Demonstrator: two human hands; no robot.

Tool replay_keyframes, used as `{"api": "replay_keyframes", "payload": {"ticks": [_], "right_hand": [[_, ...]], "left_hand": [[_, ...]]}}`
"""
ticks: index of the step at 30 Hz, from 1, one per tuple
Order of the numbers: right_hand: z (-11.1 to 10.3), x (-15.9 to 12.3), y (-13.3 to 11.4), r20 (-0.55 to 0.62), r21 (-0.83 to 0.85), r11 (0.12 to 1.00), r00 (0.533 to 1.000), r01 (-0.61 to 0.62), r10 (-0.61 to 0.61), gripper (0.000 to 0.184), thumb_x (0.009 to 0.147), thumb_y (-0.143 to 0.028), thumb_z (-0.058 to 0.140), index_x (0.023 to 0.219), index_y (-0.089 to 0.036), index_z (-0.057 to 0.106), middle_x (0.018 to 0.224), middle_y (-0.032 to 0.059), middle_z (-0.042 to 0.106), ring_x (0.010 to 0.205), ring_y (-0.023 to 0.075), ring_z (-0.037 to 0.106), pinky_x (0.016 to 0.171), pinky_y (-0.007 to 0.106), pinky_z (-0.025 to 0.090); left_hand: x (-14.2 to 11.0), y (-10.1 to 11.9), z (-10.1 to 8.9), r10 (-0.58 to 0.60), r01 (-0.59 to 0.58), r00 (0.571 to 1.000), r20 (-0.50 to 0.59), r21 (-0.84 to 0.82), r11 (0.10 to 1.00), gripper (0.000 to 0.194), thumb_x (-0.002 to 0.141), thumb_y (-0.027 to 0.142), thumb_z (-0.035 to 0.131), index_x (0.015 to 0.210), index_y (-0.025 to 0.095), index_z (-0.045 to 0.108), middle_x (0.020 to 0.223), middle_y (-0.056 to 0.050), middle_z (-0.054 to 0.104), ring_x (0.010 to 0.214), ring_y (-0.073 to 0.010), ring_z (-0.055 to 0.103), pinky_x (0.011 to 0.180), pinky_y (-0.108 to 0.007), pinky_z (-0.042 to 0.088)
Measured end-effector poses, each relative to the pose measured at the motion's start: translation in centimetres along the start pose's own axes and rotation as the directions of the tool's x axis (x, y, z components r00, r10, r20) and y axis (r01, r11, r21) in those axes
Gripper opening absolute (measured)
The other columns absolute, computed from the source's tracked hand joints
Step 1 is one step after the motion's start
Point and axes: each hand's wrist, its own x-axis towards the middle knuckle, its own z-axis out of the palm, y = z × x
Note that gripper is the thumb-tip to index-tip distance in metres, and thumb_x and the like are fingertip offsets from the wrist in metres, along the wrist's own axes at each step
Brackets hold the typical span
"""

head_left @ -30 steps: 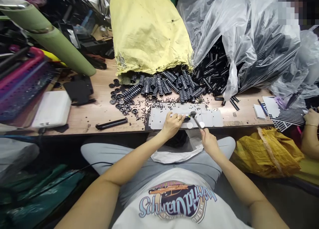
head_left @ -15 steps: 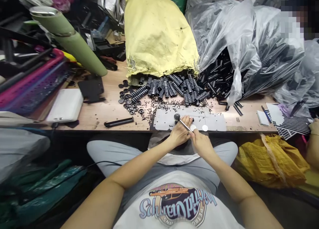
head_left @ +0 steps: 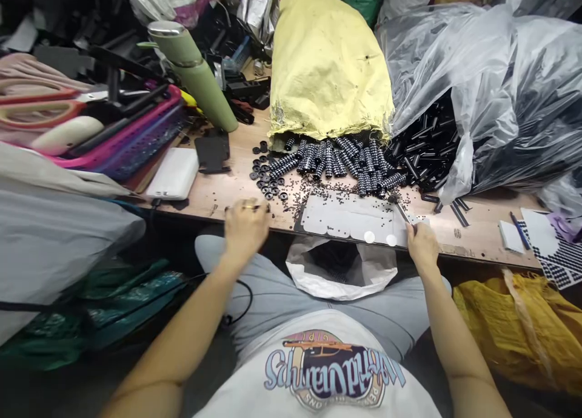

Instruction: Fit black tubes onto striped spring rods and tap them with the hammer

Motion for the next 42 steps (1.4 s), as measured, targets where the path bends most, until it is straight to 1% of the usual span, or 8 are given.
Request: {"api": "replay_keyframes", "payload": {"ticks": [5,9,12,16,23,29,37,42], "right_hand": [[0.4,0.2,-3.7,-0.226,0.288,0.919,0.951,0.271,-0.210,0.036,0.095,-0.042,0.039,0.099,-0.013,0.059,0.100,0.0166,0.062,0.099,0.0278,0.053,0.089,0.041,0.042],[-1.4,-1.0,-9.5,-0.228,0.505,0.721,0.879,0.475,-0.419,0.036,0.090,-0.048,0.051,0.110,-0.018,0.057,0.110,0.0136,0.060,0.109,0.0269,0.054,0.098,0.045,0.042],[-3.0,-1.9,-13.5,-0.150,0.538,0.587,0.754,0.605,-0.639,0.073,0.074,-0.052,0.070,0.135,-0.023,0.041,0.138,0.0141,0.046,0.133,0.0313,0.039,0.109,0.052,0.033],[-3.5,-2.0,-16.0,-0.041,0.513,0.533,0.639,0.673,-0.768,0.104,0.064,-0.044,0.079,0.148,-0.024,0.020,0.150,0.0157,0.030,0.142,0.0330,0.025,0.114,0.054,0.026],[-0.7,-0.6,-13.7,0.053,0.396,0.787,0.844,0.473,-0.534,0.099,0.061,-0.039,0.080,0.142,-0.010,0.031,0.140,0.0234,0.041,0.133,0.0375,0.037,0.108,0.055,0.034],[0.0,-0.8,-13.0,0.161,0.315,0.878,0.891,0.361,-0.424,0.091,0.065,-0.054,0.076,0.137,-0.011,0.041,0.141,0.0236,0.042,0.131,0.0379,0.041,0.105,0.053,0.036],[0.2,-1.0,-12.3,0.159,0.301,0.873,0.883,0.383,-0.442,0.088,0.068,-0.056,0.073,0.137,-0.011,0.042,0.138,0.0204,0.046,0.125,0.0369,0.045,0.102,0.051,0.038],[1.1,-1.3,-11.8,0.113,0.345,0.871,0.906,0.349,-0.408,0.085,0.069,-0.054,0.072,0.137,-0.013,0.041,0.138,0.0196,0.045,0.125,0.0358,0.045,0.103,0.051,0.038]], "left_hand": [[2.7,-5.5,-2.0,-0.308,0.304,0.951,0.025,-0.256,0.918,0.020,0.078,0.038,0.057,0.073,0.020,0.064,0.076,-0.009,0.062,0.099,-0.0320,0.058,0.091,-0.053,0.042],[3.5,-0.8,-0.6,-0.382,0.471,0.878,0.287,-0.657,0.589,0.031,0.076,0.052,0.059,0.074,0.021,0.066,0.067,-0.004,0.064,0.074,-0.0225,0.061,0.066,-0.036,0.050],[3.1,4.2,1.0,-0.241,0.531,0.848,0.473,-0.767,0.361,0.034,0.068,0.050,0.069,0.066,0.017,0.064,0.061,-0.003,0.061,0.056,-0.0148,0.053,0.054,-0.028,0.044],[1.8,8.8,3.2,-0.046,0.466,0.867,0.497,-0.773,0.430,0.039,0.071,0.051,0.068,0.059,0.015,0.062,0.051,0.001,0.051,0.047,-0.0103,0.045,0.047,-0.024,0.034],[8.3,7.8,4.7,-0.192,0.212,0.977,0.093,-0.323,0.922,0.031,0.092,0.026,0.047,0.114,0.008,0.060,0.107,-0.014,0.064,0.097,-0.0209,0.059,0.088,-0.034,0.046],[15.8,7.6,5.6,-0.223,0.235,0.970,0.095,-0.138,0.962,0.023,0.083,0.005,0.049,0.103,-0.006,0.056,0.103,-0.023,0.060,0.101,-0.0281,0.056,0.091,-0.046,0.042],[9.5,9.5,2.1,-0.002,0.007,1.000,0.028,-0.156,0.988,0.015,0.079,0.018,0.062,0.092,0.010,0.063,0.098,-0.011,0.058,0.086,-0.0218,0.057,0.084,-0.035,0.047],[6.1,11.2,4.7,0.248,-0.225,0.969,0.011,-0.383,0.896,0.014,0.081,0.029,0.065,0.084,0.016,0.063,0.090,-0.009,0.061,0.086,-0.0218,0.059,0.080,-0.033,0.048]]}}
